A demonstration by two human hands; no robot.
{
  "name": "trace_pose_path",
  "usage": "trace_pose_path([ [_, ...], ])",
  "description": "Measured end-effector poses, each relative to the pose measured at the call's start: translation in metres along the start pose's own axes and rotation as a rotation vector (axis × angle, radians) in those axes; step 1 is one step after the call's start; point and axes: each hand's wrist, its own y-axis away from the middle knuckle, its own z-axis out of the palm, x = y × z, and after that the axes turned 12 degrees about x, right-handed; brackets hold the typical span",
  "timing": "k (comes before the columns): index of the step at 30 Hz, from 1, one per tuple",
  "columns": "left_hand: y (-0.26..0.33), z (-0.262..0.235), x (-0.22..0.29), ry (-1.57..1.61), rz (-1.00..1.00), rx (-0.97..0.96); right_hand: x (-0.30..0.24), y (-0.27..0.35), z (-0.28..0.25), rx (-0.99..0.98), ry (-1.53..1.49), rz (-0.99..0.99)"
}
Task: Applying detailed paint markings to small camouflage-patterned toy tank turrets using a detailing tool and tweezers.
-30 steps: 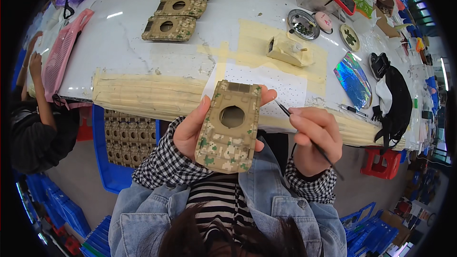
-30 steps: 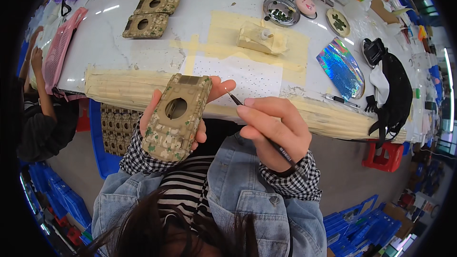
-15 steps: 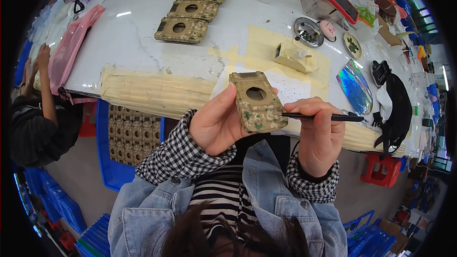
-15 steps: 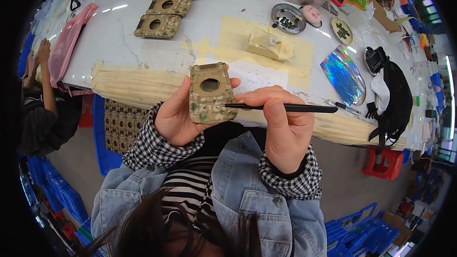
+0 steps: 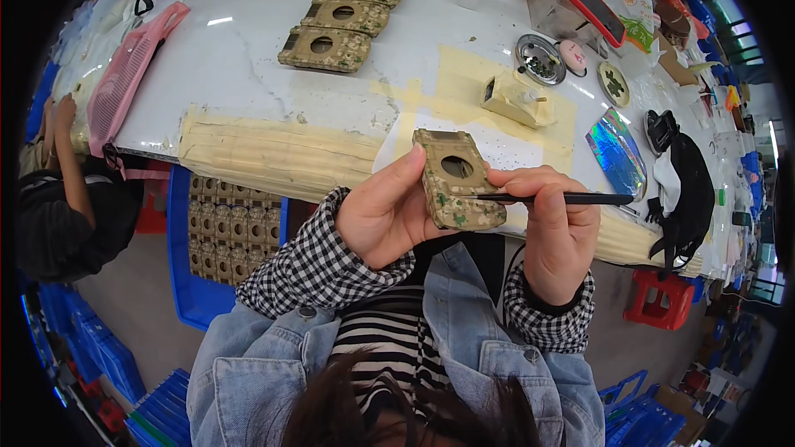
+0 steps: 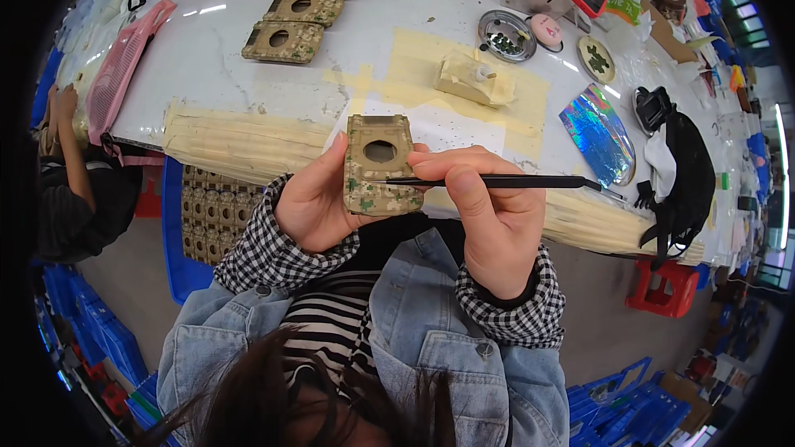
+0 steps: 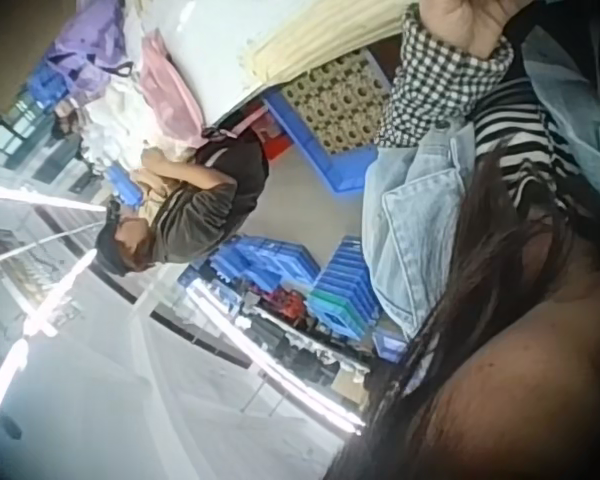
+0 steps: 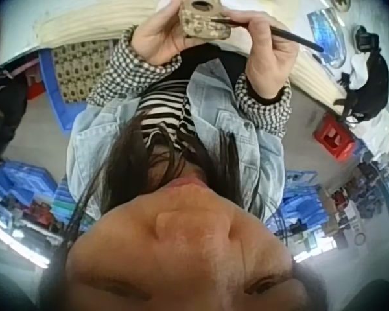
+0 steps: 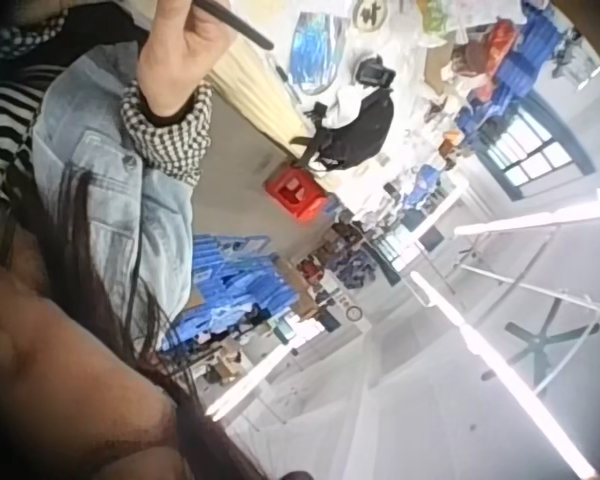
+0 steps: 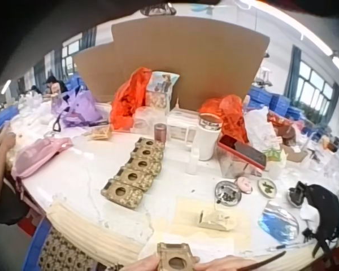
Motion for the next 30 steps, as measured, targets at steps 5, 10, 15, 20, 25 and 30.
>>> trace_pose_path([
  [5,0.0006,-0.0022,-0.0012,0.009,0.001,-0.011,-0.0005,-0.0008,-0.0004,-0.023,0.046,-0.005],
  [10,0.0012,-0.0019,-0.0003,0.004,-0.004,-0.009,0.0,-0.0009,0.0001,-0.022,0.064,-0.02],
  [15,0.0008,-0.0034,-0.0008,0.001,-0.008,-0.012,0.0005,0.0003,0.0005,-0.007,0.056,0.002],
  [20,0.0003,-0.005,-0.0013,0.006,-0.013,-0.023,0.0013,0.0002,-0.0003,-0.017,0.064,-0.01],
  [25,0.0008,-0.004,-0.001,0.008,-0.016,-0.011,0.0025,0.0007,0.0008,0.0,0.017,-0.001],
  [30,0.002,-0.0021,0.0003,-0.006,-0.031,0.01,0.0034,0.0001,-0.0009,-0.026,0.021,-0.037],
])
